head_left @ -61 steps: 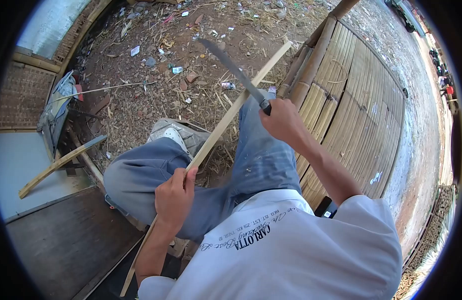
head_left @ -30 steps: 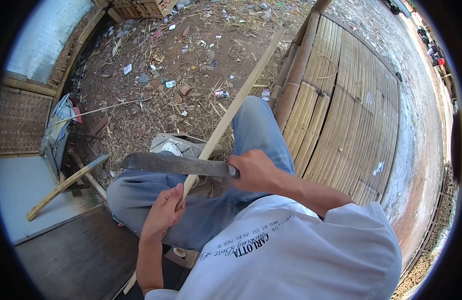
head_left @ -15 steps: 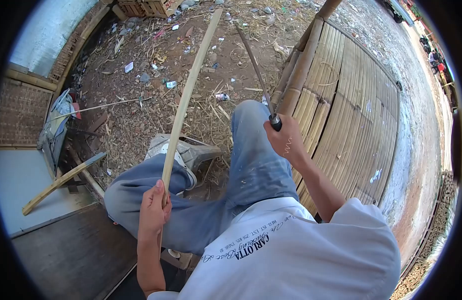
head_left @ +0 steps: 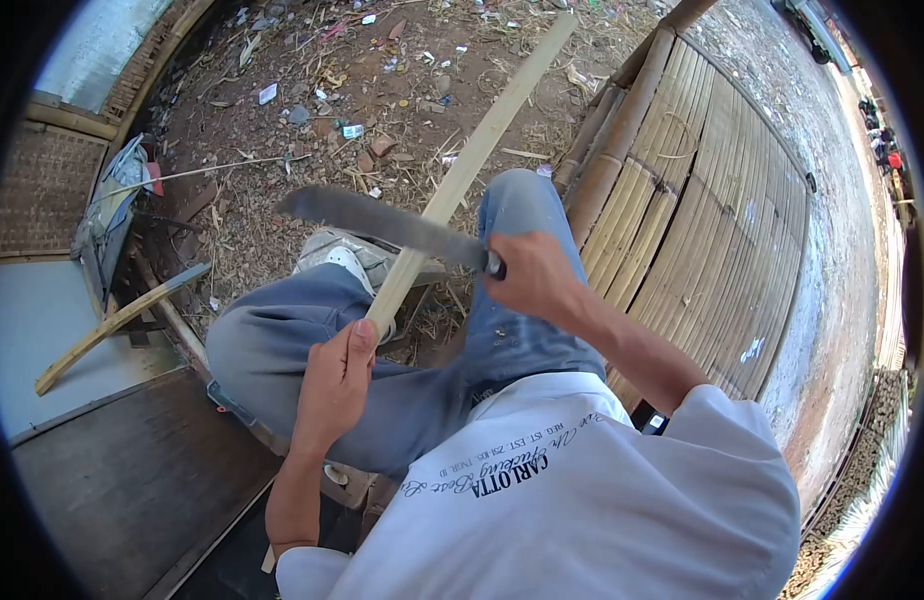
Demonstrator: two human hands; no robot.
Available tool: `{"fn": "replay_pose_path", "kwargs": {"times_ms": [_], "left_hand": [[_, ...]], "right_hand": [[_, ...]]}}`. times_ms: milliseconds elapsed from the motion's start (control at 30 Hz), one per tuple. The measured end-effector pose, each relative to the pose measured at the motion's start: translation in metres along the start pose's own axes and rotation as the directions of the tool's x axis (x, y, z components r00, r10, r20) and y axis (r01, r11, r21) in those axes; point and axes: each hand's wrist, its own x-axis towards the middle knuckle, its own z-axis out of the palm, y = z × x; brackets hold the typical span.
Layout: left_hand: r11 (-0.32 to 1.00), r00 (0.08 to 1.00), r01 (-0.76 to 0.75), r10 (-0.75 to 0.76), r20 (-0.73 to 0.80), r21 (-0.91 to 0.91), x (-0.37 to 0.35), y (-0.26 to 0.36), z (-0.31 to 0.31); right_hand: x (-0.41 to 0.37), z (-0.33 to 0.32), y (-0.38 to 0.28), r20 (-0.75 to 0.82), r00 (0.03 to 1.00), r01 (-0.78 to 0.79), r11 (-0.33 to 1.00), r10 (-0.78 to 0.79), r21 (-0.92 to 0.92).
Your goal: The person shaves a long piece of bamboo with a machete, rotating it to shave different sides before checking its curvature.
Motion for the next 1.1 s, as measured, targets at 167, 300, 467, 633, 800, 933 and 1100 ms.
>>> {"fn": "replay_pose_path", "kwargs": {"times_ms": [167, 300, 467, 633, 800, 933, 1100], "left_hand": [[0.993, 0.997, -0.072, 0.069, 0.036, 0.096, -0.015, -0.008, 0.000], [0.986, 0.996, -0.076, 0.069, 0.050, 0.150, -0.010, 0.000, 0.004], [0.946, 0.994, -0.110, 0.105, 0.035, 0.306, -0.003, 0.006, 0.003], [0.734, 0.976, -0.216, 0.178, 0.125, 0.644, 0.018, 0.038, -0.010], [0.702, 0.952, -0.301, 0.256, 0.166, 0.645, 0.032, 0.036, -0.026], [0.709, 0.931, -0.322, 0.358, 0.073, 0.627, 0.014, 0.021, -0.052], [0.565, 0.779, -0.328, 0.615, -0.122, 0.757, -0.014, -0.011, -0.078]], "right_hand": [[0.063, -0.096, 0.198, -0.478, 0.748, -0.475, 0.874, 0.460, 0.097], [0.032, -0.090, 0.147, -0.388, 0.693, -0.279, 0.723, 0.608, 0.632], [0.007, -0.014, 0.042, -0.080, 0.910, 0.089, -0.003, 0.407, 0.996], [0.015, 0.008, -0.010, -0.112, 0.842, 0.163, -0.051, 0.528, 0.985], [0.013, 0.008, 0.012, -0.024, 0.793, 0.209, -0.235, 0.609, 0.949], [-0.006, -0.001, 0.031, -0.031, 0.723, 0.219, -0.186, 0.690, 0.958], [-0.019, 0.000, 0.065, -0.001, 0.702, 0.251, -0.246, 0.712, 0.936]]}}
